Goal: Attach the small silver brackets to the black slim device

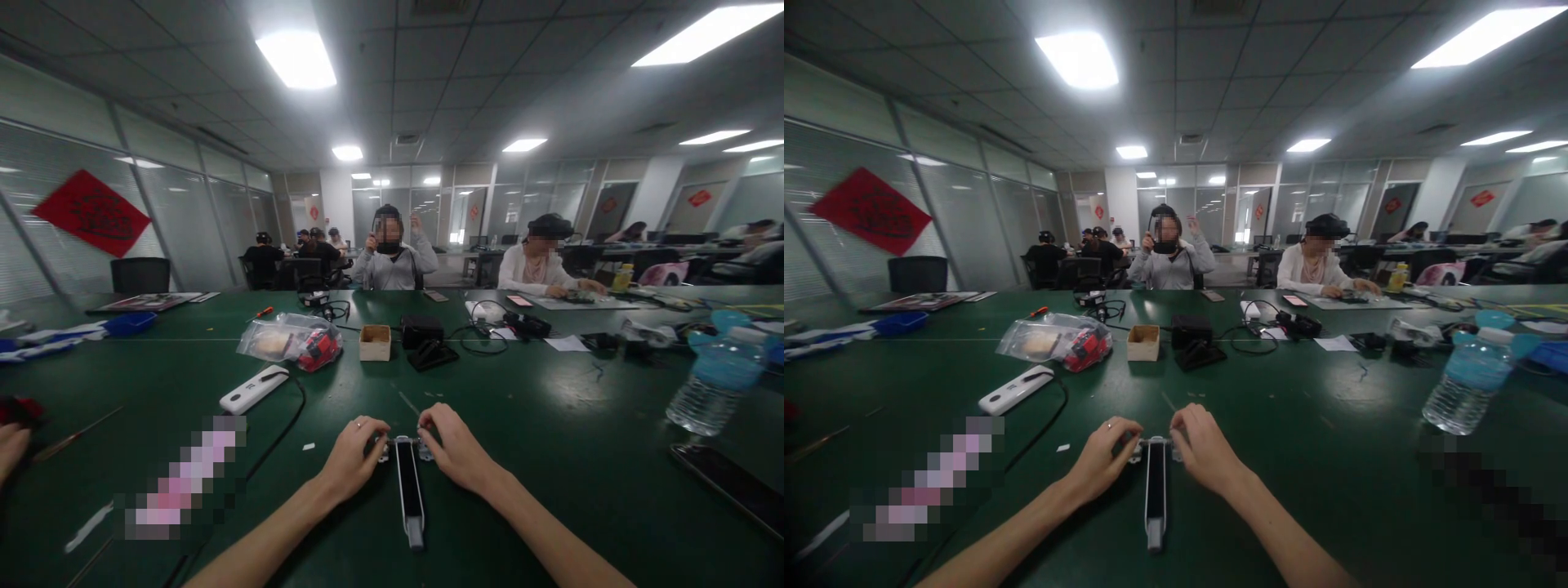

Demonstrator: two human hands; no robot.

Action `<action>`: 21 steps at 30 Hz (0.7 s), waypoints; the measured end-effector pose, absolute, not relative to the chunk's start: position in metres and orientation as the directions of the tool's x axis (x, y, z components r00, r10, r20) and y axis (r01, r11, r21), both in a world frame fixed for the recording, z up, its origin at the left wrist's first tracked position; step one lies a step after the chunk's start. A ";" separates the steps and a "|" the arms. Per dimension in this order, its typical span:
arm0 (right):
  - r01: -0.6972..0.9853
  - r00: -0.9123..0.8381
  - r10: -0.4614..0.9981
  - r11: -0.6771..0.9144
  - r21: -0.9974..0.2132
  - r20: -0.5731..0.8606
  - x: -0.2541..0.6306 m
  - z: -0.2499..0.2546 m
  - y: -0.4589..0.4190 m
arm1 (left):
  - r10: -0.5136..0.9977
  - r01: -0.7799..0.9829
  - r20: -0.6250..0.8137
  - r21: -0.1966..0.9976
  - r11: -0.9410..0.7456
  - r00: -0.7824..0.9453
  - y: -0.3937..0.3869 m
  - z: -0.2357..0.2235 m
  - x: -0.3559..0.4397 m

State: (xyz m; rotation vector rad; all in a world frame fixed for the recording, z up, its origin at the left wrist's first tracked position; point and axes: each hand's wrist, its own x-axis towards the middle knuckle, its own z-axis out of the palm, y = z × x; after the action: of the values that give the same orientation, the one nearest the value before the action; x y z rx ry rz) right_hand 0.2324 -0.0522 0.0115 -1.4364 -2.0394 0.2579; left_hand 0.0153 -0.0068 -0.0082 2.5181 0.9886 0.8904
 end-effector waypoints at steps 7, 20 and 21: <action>0.705 -0.352 0.811 0.558 -0.438 0.467 0.204 0.012 -0.066 | 0.716 0.429 0.381 0.604 -0.672 0.586 -0.026 0.006 0.023; 0.775 -0.309 0.815 0.515 -0.367 0.491 0.205 0.006 -0.060 | 0.741 0.447 0.332 0.631 -0.634 0.583 -0.020 0.008 0.022; 0.781 -0.301 0.817 0.507 -0.365 0.492 0.206 0.007 -0.060 | 0.743 0.450 0.334 0.629 -0.634 0.580 -0.019 0.009 0.022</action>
State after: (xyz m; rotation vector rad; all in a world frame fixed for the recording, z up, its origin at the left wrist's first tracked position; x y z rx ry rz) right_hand 0.2057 -0.0597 0.0066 -1.3015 -2.1158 0.0732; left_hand 0.0216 -0.0192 0.0089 2.3283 0.9520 0.8093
